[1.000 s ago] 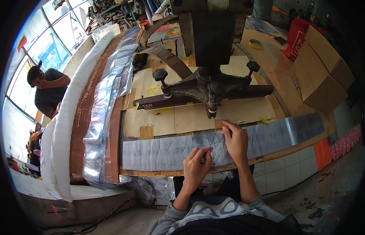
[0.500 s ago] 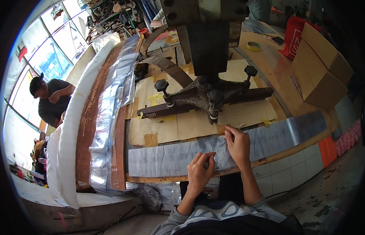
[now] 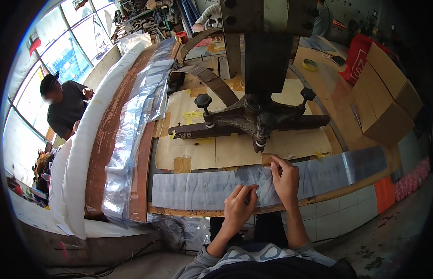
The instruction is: The person positions, folds, and smooths plastic film strips on a work table along a guide by hand.
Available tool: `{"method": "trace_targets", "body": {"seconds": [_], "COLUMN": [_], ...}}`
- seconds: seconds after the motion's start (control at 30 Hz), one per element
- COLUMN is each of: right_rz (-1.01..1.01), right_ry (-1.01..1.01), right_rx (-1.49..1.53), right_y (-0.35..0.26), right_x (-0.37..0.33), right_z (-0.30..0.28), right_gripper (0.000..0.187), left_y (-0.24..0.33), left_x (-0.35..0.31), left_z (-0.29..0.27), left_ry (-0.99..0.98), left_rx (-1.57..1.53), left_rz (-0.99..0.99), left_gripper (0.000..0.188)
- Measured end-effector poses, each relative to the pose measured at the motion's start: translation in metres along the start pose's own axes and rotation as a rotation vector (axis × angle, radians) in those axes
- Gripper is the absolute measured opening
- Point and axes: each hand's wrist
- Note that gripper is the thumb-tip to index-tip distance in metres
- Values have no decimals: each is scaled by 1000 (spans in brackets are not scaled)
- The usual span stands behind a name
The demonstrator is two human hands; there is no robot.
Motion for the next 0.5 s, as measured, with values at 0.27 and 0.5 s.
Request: {"method": "trace_targets", "body": {"seconds": [0.27, 0.5], "right_rz": [10, 40], "right_ry": [-5, -17], "right_rx": [-2, 4], "right_y": [2, -4], "right_x": [0, 1], "right_z": [0, -3], "right_gripper": [21, 21], "left_y": [0, -5], "left_x": [-1, -2], "left_z": [1, 2], "left_ry": [6, -2], "left_rx": [-1, 2], "left_rz": [27, 78], "left_gripper": [11, 13]}}
Point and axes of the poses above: each hand's wrist, its own x-axis towards the middle knuckle, its own z-axis out of the palm, y = z × x, and after that the axes turned 1 degree about z, right-handed
